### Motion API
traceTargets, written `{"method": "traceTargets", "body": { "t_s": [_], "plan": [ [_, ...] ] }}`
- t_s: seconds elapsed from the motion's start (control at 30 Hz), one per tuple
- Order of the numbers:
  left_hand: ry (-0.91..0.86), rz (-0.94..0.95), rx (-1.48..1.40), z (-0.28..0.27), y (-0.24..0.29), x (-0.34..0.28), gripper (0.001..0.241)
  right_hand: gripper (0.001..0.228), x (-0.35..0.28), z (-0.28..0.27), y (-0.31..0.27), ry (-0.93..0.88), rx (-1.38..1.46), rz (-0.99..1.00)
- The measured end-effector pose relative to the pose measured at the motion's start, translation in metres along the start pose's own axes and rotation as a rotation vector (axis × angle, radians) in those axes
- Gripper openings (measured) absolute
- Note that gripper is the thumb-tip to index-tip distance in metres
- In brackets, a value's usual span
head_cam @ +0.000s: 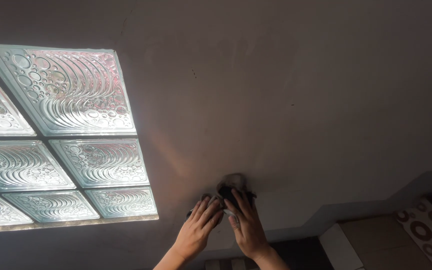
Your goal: Cleaning a wall and ceiling using a cloth, including scrubbing surfaces and washing the cloth in a sink.
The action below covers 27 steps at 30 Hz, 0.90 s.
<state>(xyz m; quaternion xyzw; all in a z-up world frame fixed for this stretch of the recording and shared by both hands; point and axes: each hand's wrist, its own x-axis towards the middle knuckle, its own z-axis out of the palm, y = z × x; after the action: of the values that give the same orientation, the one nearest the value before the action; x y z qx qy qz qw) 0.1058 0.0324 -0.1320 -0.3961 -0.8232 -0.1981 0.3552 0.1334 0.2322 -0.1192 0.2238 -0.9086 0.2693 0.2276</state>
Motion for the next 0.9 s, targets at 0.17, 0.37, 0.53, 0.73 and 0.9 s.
{"method": "traceTargets", "body": {
  "t_s": [0.17, 0.37, 0.53, 0.73, 0.9],
  "plan": [
    [0.388, 0.114, 0.049, -0.053, 0.031, 0.139, 0.044, 0.059, 0.054, -0.116, -0.024, 0.609, -0.055, -0.156],
    [0.973, 0.249, 0.167, -0.092, 0.055, 0.318, 0.018, 0.058, 0.140, -0.222, -0.018, 0.907, -0.260, -0.375],
    [0.727, 0.221, 0.278, -0.047, 0.025, 0.330, 0.034, 0.054, 0.185, -0.169, 0.034, 0.865, -0.197, -0.280],
    [0.564, 0.142, 0.410, 0.036, -0.002, 0.237, 0.044, 0.061, 0.133, -0.057, 0.078, 0.848, -0.288, -0.105],
    [0.352, 0.131, 0.463, 0.105, -0.018, 0.116, 0.053, 0.071, 0.036, 0.031, 0.101, 0.571, -0.322, 0.014]
  ]
}}
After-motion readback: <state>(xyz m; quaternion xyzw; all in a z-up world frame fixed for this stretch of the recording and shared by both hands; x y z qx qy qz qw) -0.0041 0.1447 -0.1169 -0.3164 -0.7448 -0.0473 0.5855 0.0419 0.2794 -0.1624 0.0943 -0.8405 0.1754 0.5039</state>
